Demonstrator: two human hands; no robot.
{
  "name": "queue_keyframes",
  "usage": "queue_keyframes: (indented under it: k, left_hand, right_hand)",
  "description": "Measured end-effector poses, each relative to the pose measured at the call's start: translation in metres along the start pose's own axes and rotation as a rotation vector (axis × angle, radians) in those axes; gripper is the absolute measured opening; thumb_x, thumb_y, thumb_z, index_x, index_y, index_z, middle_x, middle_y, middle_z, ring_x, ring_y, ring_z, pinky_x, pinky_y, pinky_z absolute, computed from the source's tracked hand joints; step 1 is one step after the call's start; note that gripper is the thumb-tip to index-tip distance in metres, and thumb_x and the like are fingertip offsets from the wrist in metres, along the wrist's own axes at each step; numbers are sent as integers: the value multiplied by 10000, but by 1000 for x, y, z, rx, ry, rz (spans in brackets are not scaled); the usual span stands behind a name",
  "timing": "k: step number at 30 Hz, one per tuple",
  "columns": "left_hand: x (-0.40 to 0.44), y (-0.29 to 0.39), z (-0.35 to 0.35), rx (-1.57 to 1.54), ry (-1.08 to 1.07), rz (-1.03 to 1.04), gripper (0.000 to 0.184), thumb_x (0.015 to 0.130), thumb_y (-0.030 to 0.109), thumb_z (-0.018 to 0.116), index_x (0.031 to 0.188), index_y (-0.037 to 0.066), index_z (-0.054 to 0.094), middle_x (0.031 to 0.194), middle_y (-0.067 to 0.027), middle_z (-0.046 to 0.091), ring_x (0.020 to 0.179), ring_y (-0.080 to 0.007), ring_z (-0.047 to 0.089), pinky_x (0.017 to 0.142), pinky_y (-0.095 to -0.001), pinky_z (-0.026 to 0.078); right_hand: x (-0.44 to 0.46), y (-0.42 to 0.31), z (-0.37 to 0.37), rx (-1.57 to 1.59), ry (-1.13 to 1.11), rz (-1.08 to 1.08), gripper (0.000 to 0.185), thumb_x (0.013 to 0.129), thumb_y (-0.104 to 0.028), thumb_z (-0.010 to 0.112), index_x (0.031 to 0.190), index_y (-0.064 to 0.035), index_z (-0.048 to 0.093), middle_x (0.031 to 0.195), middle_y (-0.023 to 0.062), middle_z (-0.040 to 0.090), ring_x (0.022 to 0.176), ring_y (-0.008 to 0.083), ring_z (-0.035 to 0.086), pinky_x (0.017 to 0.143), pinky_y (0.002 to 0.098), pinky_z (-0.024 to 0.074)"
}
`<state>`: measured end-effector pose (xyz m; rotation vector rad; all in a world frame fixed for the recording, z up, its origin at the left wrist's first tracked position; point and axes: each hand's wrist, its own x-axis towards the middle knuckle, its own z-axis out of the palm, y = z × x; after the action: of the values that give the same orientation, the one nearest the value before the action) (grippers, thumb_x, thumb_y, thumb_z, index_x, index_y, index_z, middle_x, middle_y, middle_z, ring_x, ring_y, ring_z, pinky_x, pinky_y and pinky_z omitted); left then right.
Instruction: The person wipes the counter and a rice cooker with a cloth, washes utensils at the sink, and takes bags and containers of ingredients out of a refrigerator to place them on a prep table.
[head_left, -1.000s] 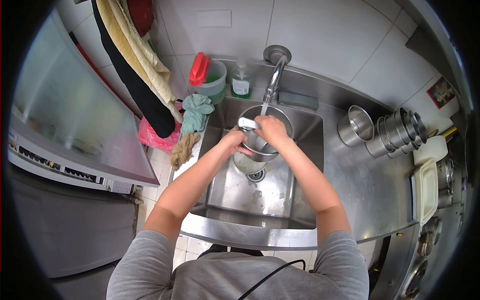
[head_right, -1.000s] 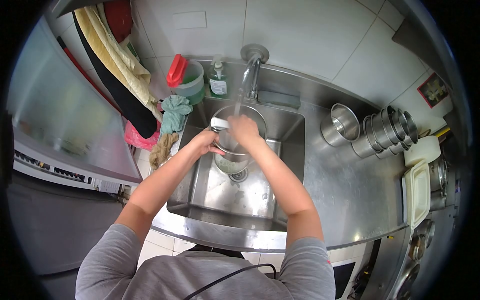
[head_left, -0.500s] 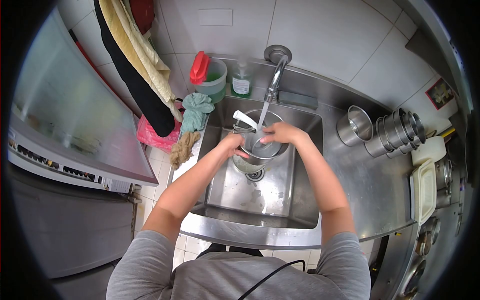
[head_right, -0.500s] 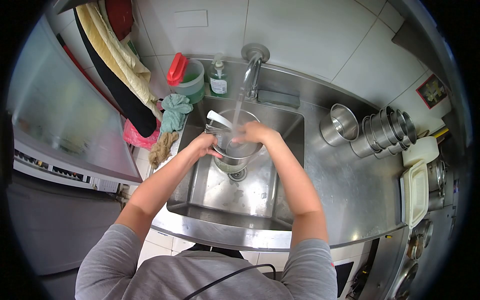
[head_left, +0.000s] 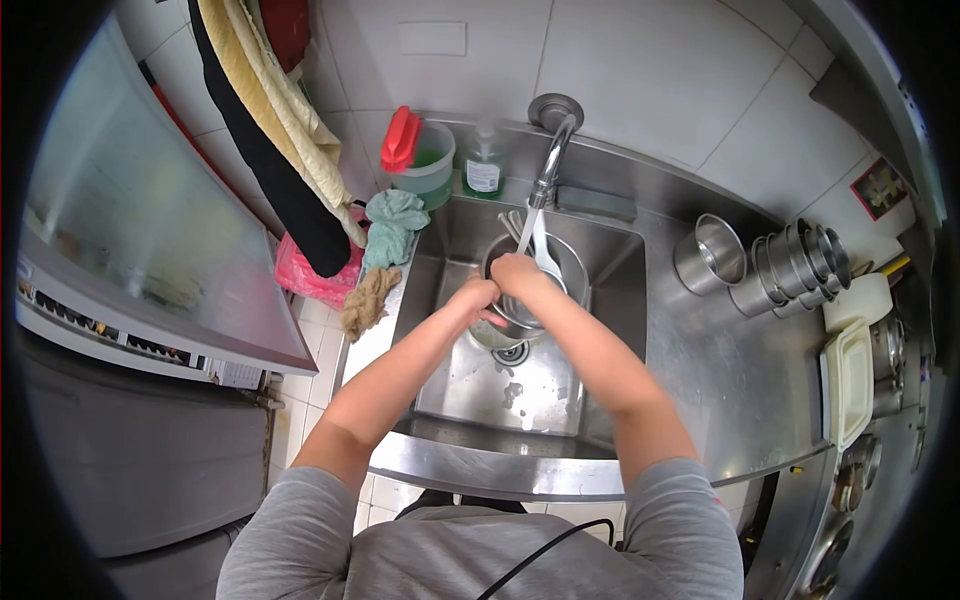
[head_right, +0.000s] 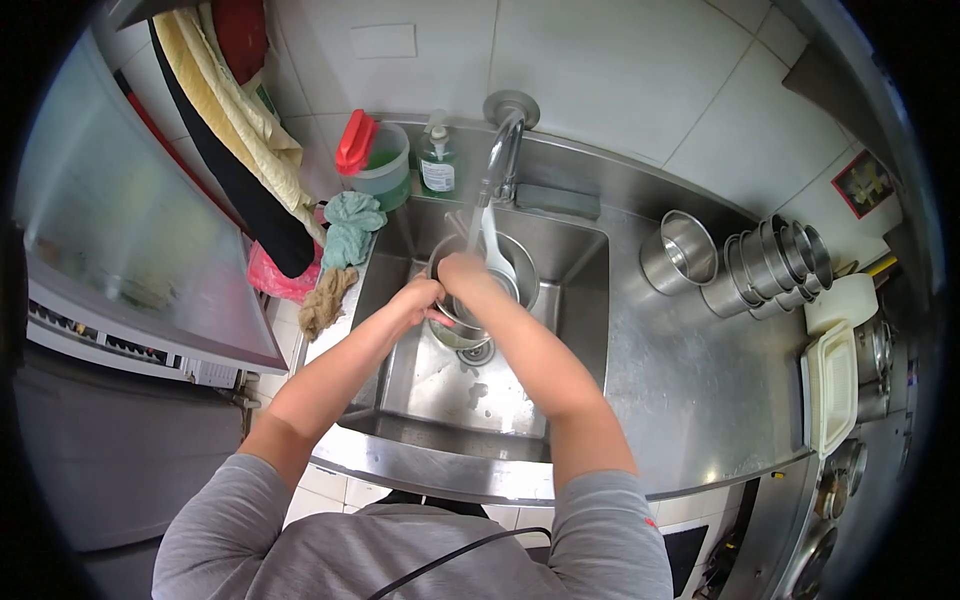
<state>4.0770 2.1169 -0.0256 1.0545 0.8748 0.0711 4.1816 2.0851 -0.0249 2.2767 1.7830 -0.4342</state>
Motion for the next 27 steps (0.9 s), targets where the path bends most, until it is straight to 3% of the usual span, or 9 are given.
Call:
queue_keyframes:
  k: [3,7,10,14,16,17,21,23,27]
  left_hand:
    - [-3,-7,5,8,-63,59,601,626,-80,381,1212,17,293,954,-177,443,721,-317,543,481,-471,546]
    - [22,-26,-8,-160,-58,-19,595,601,-85,382,1189,-23,317,888,-166,439,710,-313,512,495,-487,544]
    - [-1,-14,1,-78,47,-11,594,600,-85,386,1187,-19,324,916,-172,441,728,-328,512,499,-489,543]
    - [0,-16,-5,-88,-3,8,582,611,-85,391,1185,-13,333,989,-188,447,775,-346,520,502,-479,545]
    - [9,-14,-12,-40,-61,12,602,621,-82,400,1209,15,320,1060,-207,439,838,-363,522,504,-465,547]
    - [8,-13,-16,-39,-125,9,630,628,-77,401,1235,48,291,1093,-219,424,863,-368,524,510,-461,548]
    - [6,-12,-22,-19,-40,-2,651,631,-73,398,1252,67,263,1103,-221,414,849,-374,534,513,-460,548]
    - [-1,-10,-23,-20,-26,34,561,638,-76,397,1184,-21,281,946,-215,452,787,-373,554,521,-451,552]
    - [0,-11,-29,-55,-14,25,589,636,-88,396,1206,-7,271,1004,-226,434,808,-384,546,527,-466,548]
  right_hand:
    - [14,-1,2,-33,-223,136,310,747,-203,562,1037,-99,594,1101,84,557,1002,234,545,764,353,457]
    - [24,-3,21,-77,-263,209,406,723,-278,612,1093,-119,564,1192,81,493,1074,220,496,798,374,431]
    - [5,-7,7,-85,-293,194,466,654,-302,680,1063,-103,581,1172,58,512,1065,220,503,797,371,434]
    - [3,-1,1,-55,-354,99,478,587,-295,730,1003,-96,605,1085,71,566,1001,230,542,776,348,447]
    - [16,9,12,178,-258,-42,418,570,-237,732,950,-105,620,969,95,607,927,248,570,751,324,457]
    - [19,16,17,268,-95,-137,358,564,-196,723,898,-112,627,873,106,620,851,261,585,713,324,458]
    - [7,23,-2,488,124,-268,215,606,-124,697,803,-76,628,765,80,623,735,242,588,661,335,444]
    - [-1,27,-5,607,232,-252,198,619,-105,688,805,-74,627,762,80,623,733,241,588,661,324,443]
    - [-25,30,-17,813,479,-209,163,669,-76,653,826,-61,610,786,88,618,742,222,593,665,301,438]
